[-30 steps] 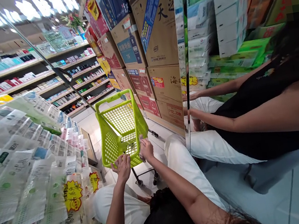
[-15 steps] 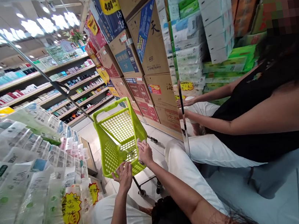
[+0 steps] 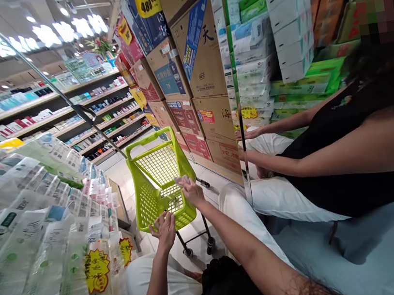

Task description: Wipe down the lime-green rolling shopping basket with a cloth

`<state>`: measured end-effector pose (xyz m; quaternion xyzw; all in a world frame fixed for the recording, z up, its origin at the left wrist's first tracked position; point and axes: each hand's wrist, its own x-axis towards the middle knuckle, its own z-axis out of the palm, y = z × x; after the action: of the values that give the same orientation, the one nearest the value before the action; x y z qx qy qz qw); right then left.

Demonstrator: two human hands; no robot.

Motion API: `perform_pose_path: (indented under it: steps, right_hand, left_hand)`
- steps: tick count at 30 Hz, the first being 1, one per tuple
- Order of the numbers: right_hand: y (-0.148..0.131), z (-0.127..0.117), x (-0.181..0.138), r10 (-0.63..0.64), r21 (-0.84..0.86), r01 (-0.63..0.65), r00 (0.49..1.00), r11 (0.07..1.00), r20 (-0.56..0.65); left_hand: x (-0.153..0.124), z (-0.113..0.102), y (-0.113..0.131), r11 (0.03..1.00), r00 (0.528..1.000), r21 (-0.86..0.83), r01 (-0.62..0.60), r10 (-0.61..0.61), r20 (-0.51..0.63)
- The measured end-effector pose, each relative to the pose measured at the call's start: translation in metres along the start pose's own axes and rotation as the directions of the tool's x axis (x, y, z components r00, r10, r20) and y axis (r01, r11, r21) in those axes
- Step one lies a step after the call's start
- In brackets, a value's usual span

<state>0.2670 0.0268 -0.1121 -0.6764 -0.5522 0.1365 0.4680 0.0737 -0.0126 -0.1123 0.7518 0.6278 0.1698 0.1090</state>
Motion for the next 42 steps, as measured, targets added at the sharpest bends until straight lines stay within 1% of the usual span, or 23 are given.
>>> perform_pose_path:
  steps: [2,3,4,6,8,10,11,13,15,18,20,22,25,26,28,30,32,33,35,37,39,40,42]
  right_hand:
    - [-0.001,0.002,0.016,0.070,0.032,-0.069,0.997,0.997,-0.025]
    - [0.000,0.006,0.016,0.081,0.061,-0.079,0.996,0.995,-0.043]
    - [0.003,0.012,0.011,0.080,0.097,-0.074,0.995,0.993,-0.065]
    - [0.015,0.027,-0.011,0.083,0.170,-0.063,0.990,0.983,-0.114]
    - [0.032,0.042,-0.039,0.157,0.226,-0.123,0.978,0.966,-0.138]
    - [0.047,0.053,-0.060,0.277,0.266,-0.239,0.954,0.934,-0.112]
    - [0.052,0.055,-0.066,0.327,0.282,-0.292,0.941,0.914,-0.084]
    - [0.055,0.054,-0.066,0.371,0.307,-0.346,0.928,0.887,-0.026]
    - [0.048,0.048,-0.058,0.327,0.322,-0.303,0.945,0.897,-0.020]
    - [0.031,0.039,-0.049,0.172,0.328,-0.131,0.980,0.936,-0.099]
    - [0.026,0.038,-0.054,0.122,0.316,-0.073,0.983,0.946,-0.137]
    - [0.028,0.042,-0.066,0.163,0.289,-0.122,0.979,0.950,-0.121]
    - [0.035,0.050,-0.082,0.301,0.236,-0.286,0.953,0.929,-0.030]
    - [0.035,0.052,-0.083,0.326,0.236,-0.313,0.945,0.920,-0.021]
    - [0.030,0.053,-0.080,0.319,0.276,-0.290,0.946,0.916,-0.065]
    - [0.025,0.053,-0.074,0.272,0.320,-0.216,0.952,0.923,-0.141]
    - [0.024,0.054,-0.072,0.242,0.325,-0.178,0.955,0.929,-0.168]
    - [0.026,0.055,-0.074,0.248,0.318,-0.189,0.955,0.929,-0.159]
    - [0.034,0.058,-0.081,0.301,0.299,-0.258,0.947,0.919,-0.110]
    - [0.041,0.062,-0.087,0.378,0.281,-0.350,0.925,0.893,-0.049]
    - [0.041,0.065,-0.087,0.427,0.292,-0.402,0.904,0.868,-0.024]
    - [0.038,0.065,-0.085,0.428,0.313,-0.397,0.903,0.863,-0.035]
    - [0.028,0.063,-0.078,0.398,0.362,-0.340,0.912,0.868,-0.098]
  left_hand:
    - [-0.001,0.001,0.002,1.000,1.000,0.002,0.005,-0.005,0.003]
    - [-0.002,0.001,0.002,1.000,1.000,0.003,0.007,-0.007,-0.001]
    - [-0.002,0.002,0.003,1.000,1.000,0.002,0.010,-0.010,-0.009]
    - [-0.003,0.003,0.003,1.000,1.000,0.002,0.008,-0.008,-0.022]
    - [-0.002,0.003,0.003,1.000,1.000,0.004,0.004,-0.004,-0.022]
    - [-0.001,0.001,0.003,1.000,1.000,0.011,0.006,-0.005,-0.015]
    - [0.000,0.000,0.003,1.000,1.000,0.017,0.009,-0.009,-0.009]
    - [0.002,-0.001,0.002,0.999,1.000,0.032,0.018,-0.018,0.003]
    - [0.003,-0.002,0.002,0.998,1.000,0.048,0.027,-0.028,0.015]
    - [0.002,-0.002,0.004,0.998,1.000,0.062,0.024,-0.025,0.012]
    - [0.001,-0.002,0.005,0.998,1.000,0.059,0.022,-0.022,0.000]
    - [0.001,-0.003,0.006,0.998,1.000,0.054,0.024,-0.023,-0.005]
    - [0.001,-0.005,0.008,0.998,1.000,0.055,0.029,-0.029,0.011]
    - [0.001,-0.005,0.009,0.998,0.999,0.060,0.031,-0.032,0.016]
    - [0.001,-0.006,0.010,0.997,0.999,0.072,0.036,-0.038,0.021]
    - [0.002,-0.006,0.011,0.996,0.999,0.078,0.039,-0.040,0.015]
    - [0.002,-0.005,0.012,0.997,0.999,0.071,0.039,-0.040,0.005]
    - [0.002,-0.004,0.012,0.997,0.999,0.064,0.038,-0.038,-0.001]
    - [0.003,-0.002,0.012,0.998,0.999,0.050,0.038,-0.037,-0.011]
    - [0.003,-0.001,0.011,0.999,0.999,0.042,0.034,-0.033,-0.015]
    - [0.004,0.001,0.010,0.999,0.999,0.042,0.031,-0.030,-0.015]
    - [0.004,0.002,0.010,0.999,0.999,0.045,0.029,-0.028,-0.015]
    - [0.004,0.003,0.010,0.998,0.999,0.052,0.029,-0.028,-0.020]
